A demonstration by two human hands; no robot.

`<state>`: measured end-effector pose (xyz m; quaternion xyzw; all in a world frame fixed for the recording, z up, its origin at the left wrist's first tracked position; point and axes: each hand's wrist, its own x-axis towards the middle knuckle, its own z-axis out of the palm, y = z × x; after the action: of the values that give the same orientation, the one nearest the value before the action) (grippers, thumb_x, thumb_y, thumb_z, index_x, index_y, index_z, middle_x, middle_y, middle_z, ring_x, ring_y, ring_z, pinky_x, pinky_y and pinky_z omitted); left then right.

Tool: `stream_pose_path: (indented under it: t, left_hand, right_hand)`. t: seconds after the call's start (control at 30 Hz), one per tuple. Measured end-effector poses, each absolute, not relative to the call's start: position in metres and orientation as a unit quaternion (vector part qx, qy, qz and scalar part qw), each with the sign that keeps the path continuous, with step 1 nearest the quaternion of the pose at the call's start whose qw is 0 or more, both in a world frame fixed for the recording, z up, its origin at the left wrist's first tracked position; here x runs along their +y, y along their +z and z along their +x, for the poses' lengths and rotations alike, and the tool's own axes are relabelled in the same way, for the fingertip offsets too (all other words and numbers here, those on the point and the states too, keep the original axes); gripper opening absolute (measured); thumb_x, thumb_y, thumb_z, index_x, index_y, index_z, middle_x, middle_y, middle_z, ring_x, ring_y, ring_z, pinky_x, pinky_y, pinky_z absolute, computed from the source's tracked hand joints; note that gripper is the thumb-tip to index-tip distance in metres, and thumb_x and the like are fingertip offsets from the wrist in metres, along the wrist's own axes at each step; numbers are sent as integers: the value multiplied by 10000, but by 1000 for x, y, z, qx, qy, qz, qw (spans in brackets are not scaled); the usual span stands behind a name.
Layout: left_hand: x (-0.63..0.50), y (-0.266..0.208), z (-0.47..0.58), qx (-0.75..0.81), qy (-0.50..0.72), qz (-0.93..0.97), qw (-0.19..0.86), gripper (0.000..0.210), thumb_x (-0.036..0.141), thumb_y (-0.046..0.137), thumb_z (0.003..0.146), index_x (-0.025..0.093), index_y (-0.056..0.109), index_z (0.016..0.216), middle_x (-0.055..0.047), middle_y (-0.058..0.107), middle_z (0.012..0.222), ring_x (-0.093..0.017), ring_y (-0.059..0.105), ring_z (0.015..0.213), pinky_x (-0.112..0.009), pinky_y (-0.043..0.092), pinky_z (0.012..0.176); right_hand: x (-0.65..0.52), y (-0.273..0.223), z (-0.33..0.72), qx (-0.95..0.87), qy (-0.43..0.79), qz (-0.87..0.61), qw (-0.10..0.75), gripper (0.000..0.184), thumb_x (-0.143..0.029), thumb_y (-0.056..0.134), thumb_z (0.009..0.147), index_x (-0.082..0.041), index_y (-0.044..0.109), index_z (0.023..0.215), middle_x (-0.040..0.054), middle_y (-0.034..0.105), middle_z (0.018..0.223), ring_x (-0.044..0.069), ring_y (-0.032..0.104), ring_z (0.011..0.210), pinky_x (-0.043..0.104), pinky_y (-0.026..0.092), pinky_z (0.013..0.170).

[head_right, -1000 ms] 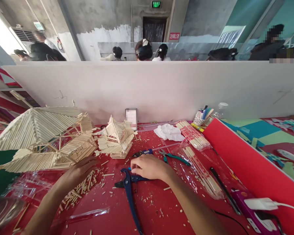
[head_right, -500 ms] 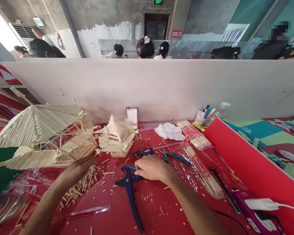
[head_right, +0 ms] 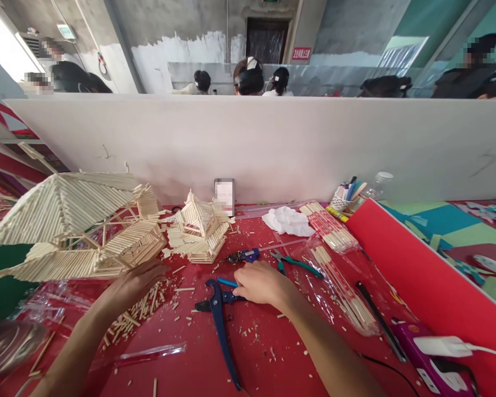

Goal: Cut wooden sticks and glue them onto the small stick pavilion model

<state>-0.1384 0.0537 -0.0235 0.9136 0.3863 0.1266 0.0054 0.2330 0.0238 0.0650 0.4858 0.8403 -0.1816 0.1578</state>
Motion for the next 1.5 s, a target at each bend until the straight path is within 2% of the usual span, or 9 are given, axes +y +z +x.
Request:
stream_pose_path:
  t: [0.2, 0.53, 0.73, 0.93, 1.03, 1.17, 1.33, 1.43, 1.5]
  left_hand:
    - [51, -14, -136, 402, 100, 909, 40, 673, -78, 432, 823, 275, 648, 1354, -72, 711, 1335, -220, 691, 1218, -344, 568, 1033]
    - [50, -20, -137, 412, 81, 907, 33, 896, -147, 395, 617, 268, 651, 1369, -70, 705, 1356, -226, 673, 1257, -368, 547, 1078]
    - [49, -18, -135, 412, 90, 906, 35, 903, -138, 376, 619, 278, 644, 1374, -59, 663, 1417, -237, 643, 1292, -388, 545, 1079]
    - [48, -20, -134, 431, 104, 896, 21, 802, -125, 369, 704, 275, 649, 1340, -86, 619, 1425, -224, 690, 1167, -328, 590, 968]
    - [46, -19, -133, 435, 101, 895, 20, 747, -105, 352, 754, 250, 614, 1357, -103, 622, 1385, -224, 679, 1161, -330, 589, 948]
    - [47, -20, -135, 419, 120, 900, 24, 670, -61, 358, 848, 272, 579, 1386, -74, 663, 1321, -198, 673, 1152, -331, 564, 1000]
    - [50, -20, -136, 400, 121, 908, 35, 494, 46, 432, 945, 268, 618, 1345, -79, 724, 1222, -219, 702, 1103, -320, 573, 961]
    - [51, -18, -135, 393, 140, 908, 33, 464, 72, 484, 951, 295, 640, 1326, -71, 746, 1157, -220, 718, 1073, -306, 579, 933]
    - [51, -17, -134, 396, 143, 906, 30, 485, 44, 496, 929, 302, 655, 1308, -67, 755, 1119, -217, 730, 1040, -301, 583, 913]
  right_hand:
    - [24, 65, 232, 832, -154, 500, 183, 247, -339, 611, 995, -143, 756, 1039, 160, 782, 1039, 339, 731, 1007, 340, 442, 761]
    - [25, 59, 229, 835, -133, 495, 201, 217, -264, 621, 972, -121, 769, 1042, 195, 784, 1057, 350, 743, 1031, 351, 488, 779]
    - [26, 59, 230, 833, -135, 489, 221, 187, -207, 628, 957, -115, 763, 1048, 197, 780, 1078, 347, 739, 1048, 343, 482, 777]
    - [26, 57, 229, 833, -128, 492, 219, 180, -179, 622, 951, -126, 758, 1056, 191, 777, 1083, 332, 732, 1056, 332, 471, 782]
    - [25, 56, 229, 837, -115, 489, 216, 192, -187, 618, 948, -127, 760, 1062, 193, 776, 1086, 330, 729, 1060, 336, 484, 790]
    - [24, 57, 227, 838, -107, 486, 224, 238, -134, 569, 934, -114, 768, 1062, 200, 776, 1091, 332, 734, 1051, 348, 492, 805]
    - [25, 59, 228, 839, -103, 489, 218, 280, -83, 515, 909, -100, 778, 1002, 213, 788, 1011, 339, 748, 995, 365, 493, 796]
    - [25, 57, 229, 843, -87, 496, 189, 305, -81, 478, 930, -110, 775, 995, 204, 791, 990, 328, 751, 987, 361, 494, 794]
    - [24, 56, 229, 847, -91, 492, 182, 261, -143, 519, 953, -119, 770, 1021, 194, 791, 1010, 328, 750, 1000, 357, 499, 798]
